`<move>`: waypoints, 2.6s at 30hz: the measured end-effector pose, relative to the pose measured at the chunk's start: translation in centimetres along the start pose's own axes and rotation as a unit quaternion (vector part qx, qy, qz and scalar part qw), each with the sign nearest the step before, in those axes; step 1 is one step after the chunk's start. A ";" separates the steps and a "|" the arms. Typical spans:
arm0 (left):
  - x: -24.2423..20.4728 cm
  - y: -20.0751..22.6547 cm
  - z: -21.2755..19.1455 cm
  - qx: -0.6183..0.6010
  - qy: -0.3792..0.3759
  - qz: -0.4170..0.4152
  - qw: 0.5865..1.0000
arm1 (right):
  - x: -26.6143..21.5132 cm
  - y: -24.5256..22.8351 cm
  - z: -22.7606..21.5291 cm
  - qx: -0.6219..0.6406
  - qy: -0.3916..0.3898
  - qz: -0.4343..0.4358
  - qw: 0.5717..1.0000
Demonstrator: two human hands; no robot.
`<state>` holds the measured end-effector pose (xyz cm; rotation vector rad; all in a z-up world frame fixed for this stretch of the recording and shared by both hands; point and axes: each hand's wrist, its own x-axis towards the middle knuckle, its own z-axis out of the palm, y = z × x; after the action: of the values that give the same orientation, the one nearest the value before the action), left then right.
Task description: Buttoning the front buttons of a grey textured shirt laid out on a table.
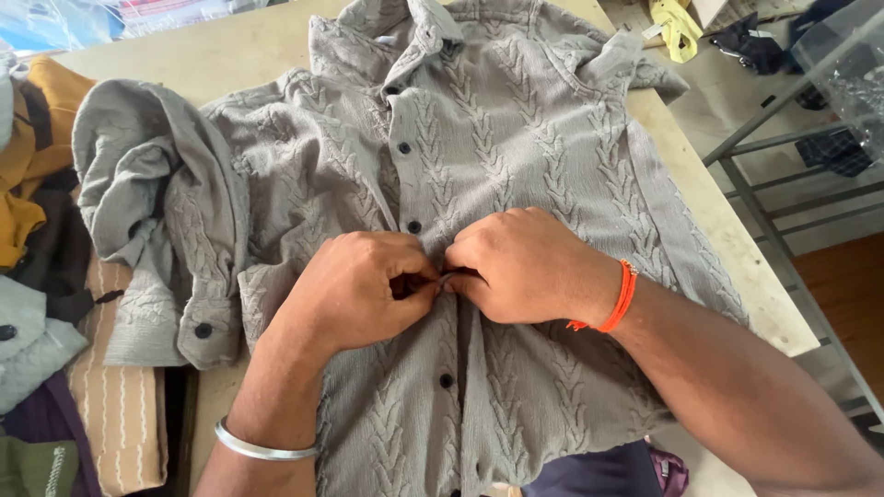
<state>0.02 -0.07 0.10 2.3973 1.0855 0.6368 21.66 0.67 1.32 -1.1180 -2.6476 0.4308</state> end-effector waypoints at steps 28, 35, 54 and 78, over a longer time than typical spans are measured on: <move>0.0 0.2 0.3 -0.007 0.019 -0.010 1.000 | 0.4 1.3 0.0 0.059 -0.023 0.025 0.998; 0.3 -0.5 1.1 -0.027 0.032 -0.051 0.998 | 0.1 1.2 0.1 0.064 0.033 -0.028 0.997; 0.7 -1.8 2.8 -0.213 0.077 -0.070 0.972 | -0.6 0.8 1.6 -0.134 0.152 -0.105 0.974; 1.0 -0.5 2.5 -0.063 0.017 -0.075 0.995 | -16.8 -2.9 -2.5 -0.286 0.339 0.120 0.888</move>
<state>1.69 0.54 -1.93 2.1807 1.1901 0.6766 31.98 -13.03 2.99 -1.4211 -2.0328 -0.6504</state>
